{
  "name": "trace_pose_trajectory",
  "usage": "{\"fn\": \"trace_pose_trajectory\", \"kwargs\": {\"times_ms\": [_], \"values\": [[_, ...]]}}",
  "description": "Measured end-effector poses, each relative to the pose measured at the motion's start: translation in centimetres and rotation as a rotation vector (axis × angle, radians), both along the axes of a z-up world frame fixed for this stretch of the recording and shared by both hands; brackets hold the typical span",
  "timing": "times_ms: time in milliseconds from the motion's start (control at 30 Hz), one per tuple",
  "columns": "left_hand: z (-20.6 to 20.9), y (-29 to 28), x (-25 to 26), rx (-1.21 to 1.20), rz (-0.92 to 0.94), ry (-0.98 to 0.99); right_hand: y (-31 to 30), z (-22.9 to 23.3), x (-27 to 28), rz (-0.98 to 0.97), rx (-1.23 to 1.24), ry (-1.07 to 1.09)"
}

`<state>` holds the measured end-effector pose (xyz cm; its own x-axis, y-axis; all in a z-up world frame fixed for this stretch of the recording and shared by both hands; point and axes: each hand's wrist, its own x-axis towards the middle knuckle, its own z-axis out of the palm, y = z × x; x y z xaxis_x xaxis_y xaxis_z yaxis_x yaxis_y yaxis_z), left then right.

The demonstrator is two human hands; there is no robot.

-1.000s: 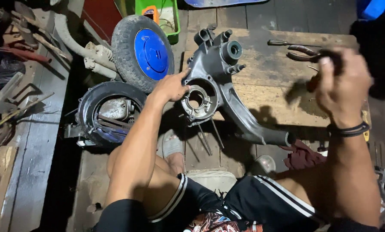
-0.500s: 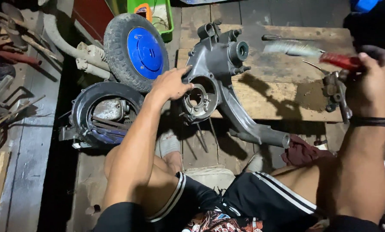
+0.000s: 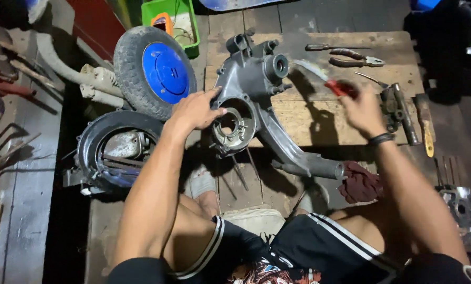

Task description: The person cleans the interior and exterior surfaces of a metal mechanical housing using a wire brush. They rotate the part to access different areas and scrub the inside cavity and outer edges.

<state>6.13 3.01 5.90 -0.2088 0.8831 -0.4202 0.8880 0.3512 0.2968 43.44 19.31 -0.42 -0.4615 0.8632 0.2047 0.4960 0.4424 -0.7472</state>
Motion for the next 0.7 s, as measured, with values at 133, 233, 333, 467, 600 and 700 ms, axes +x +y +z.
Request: {"fn": "trace_pose_trajectory", "kwargs": {"times_ms": [133, 233, 333, 467, 600, 700], "values": [[0.6, 0.2, -0.2, -0.016, -0.019, 0.019, 5.3, -10.9, 1.1, 0.006, 0.095, -0.253], [2.0, 0.4, -0.1, -0.004, -0.009, 0.041, 4.9, -12.2, 0.8, 0.039, 0.076, -0.467], [3.0, 0.8, -0.2, 0.054, 0.000, 0.040, 4.9, -7.4, 0.4, 0.227, -0.003, -0.745], [-0.4, 2.3, -2.3, 0.137, 0.022, 0.099, 10.4, -6.0, 3.6, -0.081, -0.051, -0.957], [-1.7, 3.1, -3.3, 0.253, 0.077, 0.134, 13.6, -5.0, 5.6, -0.333, 0.104, -0.975], [-0.7, 3.3, -2.1, 0.269, 0.054, 0.152, 15.0, -8.5, 7.1, -0.342, 0.006, -0.890]]}}
